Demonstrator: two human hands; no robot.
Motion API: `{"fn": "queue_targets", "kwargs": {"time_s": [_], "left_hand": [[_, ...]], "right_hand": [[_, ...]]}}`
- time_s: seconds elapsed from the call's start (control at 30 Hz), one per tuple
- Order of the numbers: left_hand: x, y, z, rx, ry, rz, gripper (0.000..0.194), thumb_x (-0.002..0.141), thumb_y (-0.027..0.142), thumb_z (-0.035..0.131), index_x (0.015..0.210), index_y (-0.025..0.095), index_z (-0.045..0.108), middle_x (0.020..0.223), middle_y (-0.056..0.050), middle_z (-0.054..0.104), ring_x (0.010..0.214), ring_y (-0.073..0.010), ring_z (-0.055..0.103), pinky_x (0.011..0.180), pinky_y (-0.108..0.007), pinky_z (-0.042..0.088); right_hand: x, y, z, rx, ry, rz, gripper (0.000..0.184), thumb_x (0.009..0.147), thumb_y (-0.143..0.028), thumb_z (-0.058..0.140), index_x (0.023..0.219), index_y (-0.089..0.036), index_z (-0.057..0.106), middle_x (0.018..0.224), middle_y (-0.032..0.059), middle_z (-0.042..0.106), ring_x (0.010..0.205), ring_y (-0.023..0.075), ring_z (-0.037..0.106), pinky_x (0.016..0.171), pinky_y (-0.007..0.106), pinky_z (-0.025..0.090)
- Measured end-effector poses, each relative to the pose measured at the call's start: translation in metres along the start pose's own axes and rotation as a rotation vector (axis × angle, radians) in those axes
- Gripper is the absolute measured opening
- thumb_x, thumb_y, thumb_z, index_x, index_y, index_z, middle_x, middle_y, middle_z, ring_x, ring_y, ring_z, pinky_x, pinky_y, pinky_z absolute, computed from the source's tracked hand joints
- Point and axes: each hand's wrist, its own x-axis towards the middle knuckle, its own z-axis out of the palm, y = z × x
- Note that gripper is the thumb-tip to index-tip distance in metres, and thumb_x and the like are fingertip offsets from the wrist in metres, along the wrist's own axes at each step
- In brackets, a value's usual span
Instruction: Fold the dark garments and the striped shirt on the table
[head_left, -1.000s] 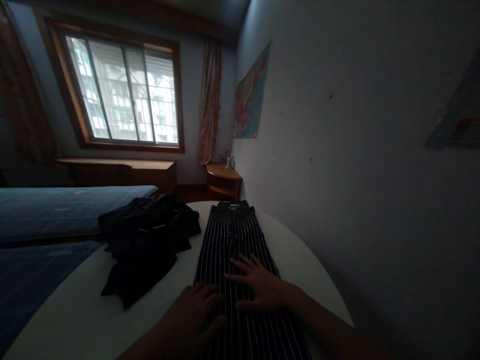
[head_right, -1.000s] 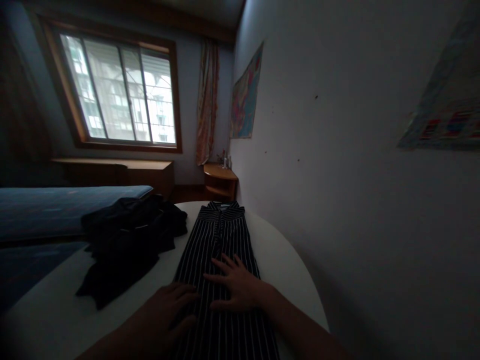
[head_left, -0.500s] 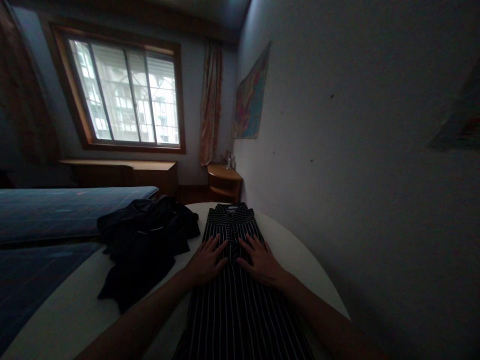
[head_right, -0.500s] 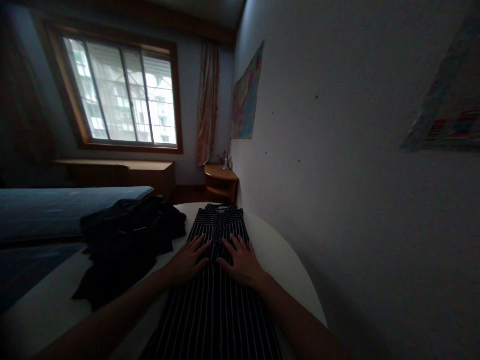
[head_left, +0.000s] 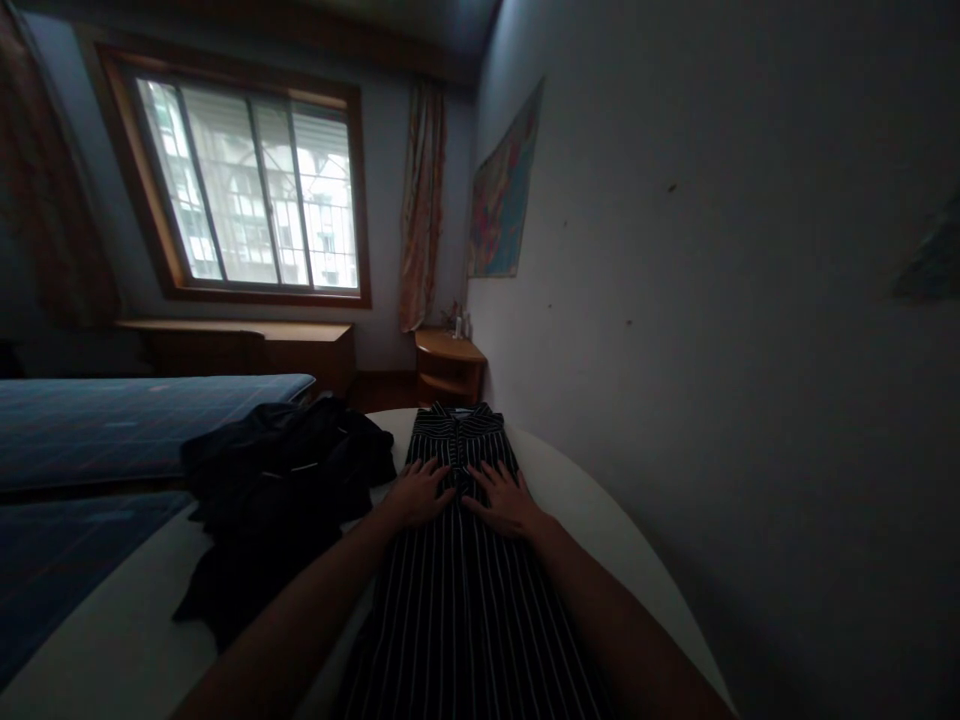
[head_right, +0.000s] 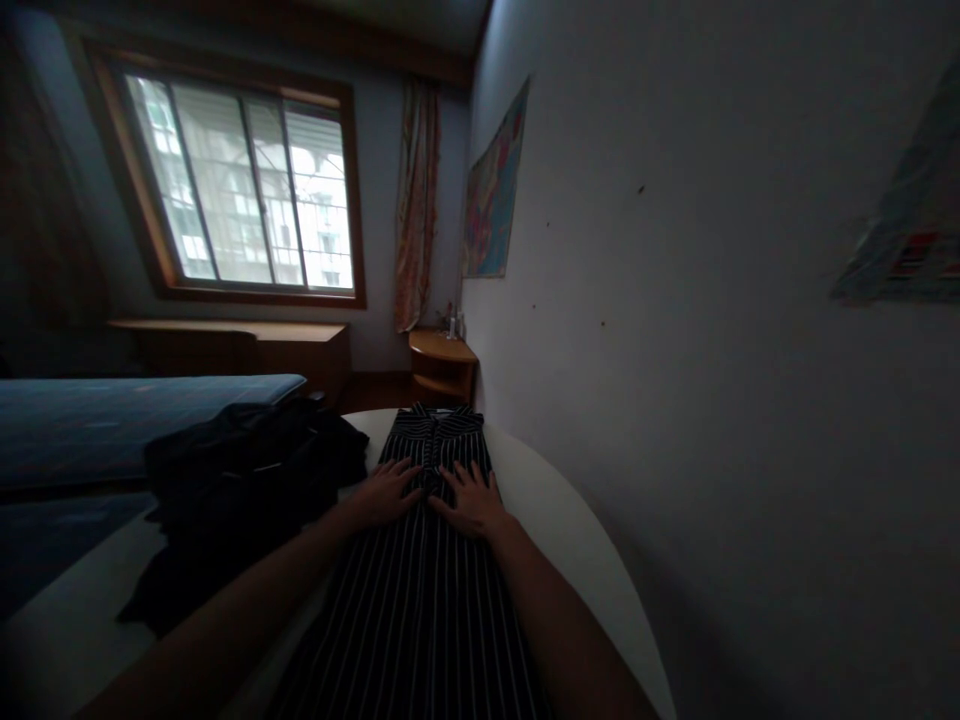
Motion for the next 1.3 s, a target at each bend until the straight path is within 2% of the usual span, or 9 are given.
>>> {"fn": "queue_targets", "kwargs": {"time_s": [0.1,0.17,0.3,0.4,0.57,0.77,1.0,1.13,1.3], "left_hand": [[0.003,0.014,-0.009,-0.004,0.076,-0.011,0.052,0.098,0.053,0.036,0.128,0.018,0.059,0.135,-0.013,0.058,0.128,-0.0298,0.051,0.108,-0.042,0.036],[0.006,0.024,-0.013,-0.003,0.107,-0.055,0.051,0.097,0.054,0.037,0.116,0.016,0.063,0.122,-0.015,0.064,0.119,-0.0305,0.057,0.102,-0.042,0.041],[0.013,0.038,-0.012,-0.014,0.099,-0.152,0.037,0.091,0.045,0.049,0.104,0.014,0.065,0.107,-0.017,0.069,0.105,-0.0309,0.065,0.090,-0.039,0.048],[0.019,0.042,-0.009,-0.047,0.068,-0.199,0.028,0.090,0.034,0.050,0.101,0.014,0.066,0.102,-0.016,0.072,0.098,-0.0293,0.068,0.082,-0.037,0.050],[0.025,0.037,-0.011,-0.151,0.032,-0.221,0.021,0.087,0.035,0.059,0.095,0.018,0.068,0.098,-0.010,0.074,0.095,-0.0257,0.069,0.079,-0.031,0.050],[0.028,0.039,-0.019,-0.267,0.072,-0.200,0.028,0.088,0.042,0.060,0.104,0.021,0.067,0.105,-0.005,0.073,0.097,-0.0208,0.068,0.076,-0.026,0.049],[0.023,0.047,-0.012,-0.283,0.043,-0.140,0.027,0.093,0.040,0.053,0.103,0.020,0.069,0.102,-0.006,0.074,0.096,-0.0217,0.069,0.081,-0.029,0.050],[0.005,0.050,-0.005,-0.248,0.073,-0.078,0.041,0.098,0.043,0.041,0.121,0.018,0.063,0.123,-0.012,0.066,0.118,-0.0249,0.059,0.100,-0.035,0.043],[-0.032,0.047,0.011,-0.150,0.052,0.089,0.055,0.100,0.049,0.034,0.147,0.020,0.040,0.152,-0.013,0.042,0.141,-0.0287,0.037,0.112,-0.047,0.032]], "right_hand": [[0.001,-0.002,0.001,0.009,0.065,0.034,0.082,0.089,-0.078,0.020,0.152,-0.027,0.033,0.162,0.0059,0.023,0.149,0.0347,0.011,0.116,0.058,0.005],[0.000,-0.006,0.004,0.019,0.134,0.058,0.082,0.089,-0.075,0.025,0.150,-0.023,0.036,0.160,0.0079,0.027,0.148,0.0348,0.016,0.116,0.056,0.009],[-0.005,-0.012,0.012,0.005,0.124,0.075,0.080,0.089,-0.064,0.038,0.155,-0.020,0.026,0.162,0.0083,0.023,0.148,0.0360,0.015,0.117,0.057,0.009],[-0.012,-0.011,0.016,-0.003,0.096,0.073,0.074,0.092,-0.055,0.038,0.156,-0.022,0.022,0.163,0.0060,0.019,0.148,0.0363,0.014,0.117,0.057,0.007],[-0.024,-0.001,0.013,-0.005,0.087,0.076,0.066,0.094,-0.042,0.037,0.156,-0.025,0.022,0.163,0.0034,0.019,0.148,0.0362,0.013,0.117,0.056,0.007],[-0.025,-0.002,0.007,0.018,0.091,0.107,0.064,0.097,-0.047,0.031,0.157,-0.027,0.019,0.164,0.0016,0.015,0.149,0.0333,0.011,0.117,0.057,0.007],[-0.042,-0.014,0.011,0.008,0.068,0.072,0.088,0.092,-0.069,0.030,0.158,-0.015,0.010,0.164,0.0071,0.005,0.151,0.0300,0.001,0.120,0.053,0.003],[-0.064,-0.012,0.012,0.015,0.030,0.048,0.089,0.089,-0.076,0.025,0.158,-0.020,0.013,0.164,0.0072,0.005,0.150,0.0333,-0.002,0.119,0.057,0.001],[-0.075,-0.006,0.010,0.011,0.001,-0.037,0.083,0.090,-0.076,0.024,0.156,-0.027,0.022,0.164,0.0077,0.011,0.150,0.0338,0.000,0.118,0.057,0.000]]}}
